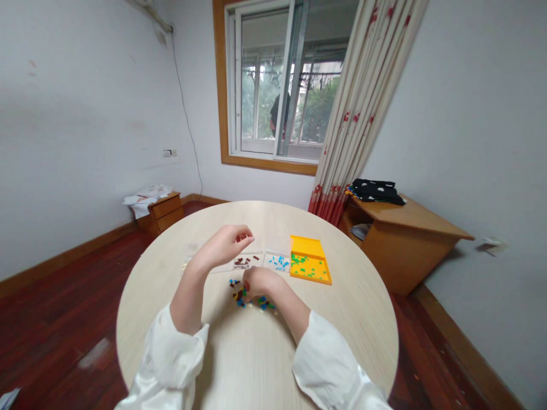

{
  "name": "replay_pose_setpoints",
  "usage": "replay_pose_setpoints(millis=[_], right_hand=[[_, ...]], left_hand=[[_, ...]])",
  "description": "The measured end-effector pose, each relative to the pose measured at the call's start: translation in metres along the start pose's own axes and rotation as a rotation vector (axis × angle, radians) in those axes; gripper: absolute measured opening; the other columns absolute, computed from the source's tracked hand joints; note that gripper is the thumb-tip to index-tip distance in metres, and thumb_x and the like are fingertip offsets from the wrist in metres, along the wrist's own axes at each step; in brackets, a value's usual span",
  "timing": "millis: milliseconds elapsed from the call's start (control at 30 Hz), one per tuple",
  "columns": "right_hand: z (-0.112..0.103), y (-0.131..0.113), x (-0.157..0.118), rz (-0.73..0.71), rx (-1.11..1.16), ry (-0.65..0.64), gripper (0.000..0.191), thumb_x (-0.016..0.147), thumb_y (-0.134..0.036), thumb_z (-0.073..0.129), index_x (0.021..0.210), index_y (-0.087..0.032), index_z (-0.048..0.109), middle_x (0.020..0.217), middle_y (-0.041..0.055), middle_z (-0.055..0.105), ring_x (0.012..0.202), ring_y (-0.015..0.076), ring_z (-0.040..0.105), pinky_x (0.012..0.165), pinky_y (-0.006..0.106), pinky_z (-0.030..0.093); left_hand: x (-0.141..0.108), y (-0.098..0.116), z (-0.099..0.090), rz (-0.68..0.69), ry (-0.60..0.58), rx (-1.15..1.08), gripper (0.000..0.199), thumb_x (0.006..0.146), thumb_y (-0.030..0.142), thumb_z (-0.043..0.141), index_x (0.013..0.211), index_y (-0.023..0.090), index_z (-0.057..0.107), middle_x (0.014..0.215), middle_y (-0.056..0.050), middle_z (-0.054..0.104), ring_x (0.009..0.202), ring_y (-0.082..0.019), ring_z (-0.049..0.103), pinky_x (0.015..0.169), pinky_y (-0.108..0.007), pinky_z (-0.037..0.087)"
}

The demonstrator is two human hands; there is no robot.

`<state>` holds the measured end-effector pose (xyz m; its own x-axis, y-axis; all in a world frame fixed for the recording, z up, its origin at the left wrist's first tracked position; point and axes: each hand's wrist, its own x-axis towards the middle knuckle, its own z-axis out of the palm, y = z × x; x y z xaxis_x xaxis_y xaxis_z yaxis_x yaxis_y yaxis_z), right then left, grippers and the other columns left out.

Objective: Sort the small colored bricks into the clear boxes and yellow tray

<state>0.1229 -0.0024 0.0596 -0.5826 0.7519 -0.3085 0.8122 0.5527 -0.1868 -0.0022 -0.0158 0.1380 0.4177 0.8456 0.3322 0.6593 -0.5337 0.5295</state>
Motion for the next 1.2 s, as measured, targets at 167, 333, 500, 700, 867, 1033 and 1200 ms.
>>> replay_pose_setpoints(millis=[167,333,500,700,867,1033,1200], right_hand=[[0.002,-0.007,0.001,-0.039,-0.173,-0.026,0.027,0.068,-0.015,0.065,0.092,-0.003,0.071,0.09,0.0204,0.071,0.071,0.0225,0.068,0.052,0.024,0.043],[0.002,-0.004,-0.004,-0.04,-0.155,-0.005,0.026,0.067,-0.008,0.062,0.091,-0.008,0.072,0.09,0.0179,0.072,0.074,0.0224,0.068,0.057,0.024,0.046],[-0.006,-0.007,-0.011,-0.011,-0.126,-0.025,0.023,0.065,-0.004,0.062,0.083,-0.01,0.074,0.086,0.0162,0.073,0.072,0.022,0.068,0.056,0.023,0.046],[-0.012,-0.001,-0.018,-0.014,-0.086,-0.005,0.031,0.063,-0.005,0.064,0.092,-0.013,0.073,0.091,0.0141,0.073,0.072,0.0216,0.068,0.058,0.023,0.045],[-0.017,0.009,-0.017,-0.069,-0.04,0.048,0.03,0.069,-0.001,0.056,0.091,-0.014,0.073,0.097,0.0125,0.072,0.081,0.0196,0.066,0.064,0.022,0.043],[-0.036,0.007,-0.04,-0.192,0.131,0.37,0.028,0.075,-0.001,0.047,0.087,-0.012,0.071,0.085,0.0098,0.072,0.074,0.0153,0.063,0.068,0.023,0.043],[-0.056,0.008,-0.069,-0.329,0.364,0.775,0.019,0.08,-0.009,0.053,0.09,-0.016,0.067,0.086,0.0043,0.07,0.078,0.0129,0.062,0.074,0.024,0.045]], left_hand=[[0.001,0.003,-0.001,0.003,0.004,-0.007,0.026,0.082,0.033,0.046,0.078,0.016,0.064,0.072,-0.004,0.067,0.064,-0.015,0.057,0.059,-0.025,0.041],[0.0,0.002,0.0,0.009,0.007,-0.012,0.025,0.082,0.033,0.046,0.078,0.015,0.064,0.072,-0.004,0.067,0.063,-0.015,0.057,0.059,-0.025,0.041],[0.0,0.0,0.002,0.011,0.013,-0.022,0.025,0.082,0.033,0.046,0.078,0.015,0.065,0.071,-0.004,0.066,0.062,-0.015,0.056,0.058,-0.025,0.041],[0.0,0.001,0.002,-0.001,0.004,-0.014,0.025,0.082,0.032,0.046,0.078,0.015,0.064,0.071,-0.004,0.065,0.062,-0.015,0.056,0.057,-0.025,0.041],[0.0,0.002,0.002,0.018,0.008,-0.005,0.024,0.081,0.032,0.046,0.076,0.015,0.064,0.069,-0.004,0.066,0.062,-0.015,0.056,0.056,-0.025,0.04],[0.002,0.002,0.002,0.032,0.095,-0.01,0.023,0.08,0.029,0.046,0.075,0.015,0.063,0.07,-0.004,0.067,0.063,-0.015,0.056,0.058,-0.025,0.041],[0.003,0.003,0.002,0.044,0.213,-0.056,0.021,0.08,0.026,0.045,0.073,0.015,0.062,0.068,-0.003,0.065,0.064,-0.014,0.056,0.06,-0.025,0.041]])
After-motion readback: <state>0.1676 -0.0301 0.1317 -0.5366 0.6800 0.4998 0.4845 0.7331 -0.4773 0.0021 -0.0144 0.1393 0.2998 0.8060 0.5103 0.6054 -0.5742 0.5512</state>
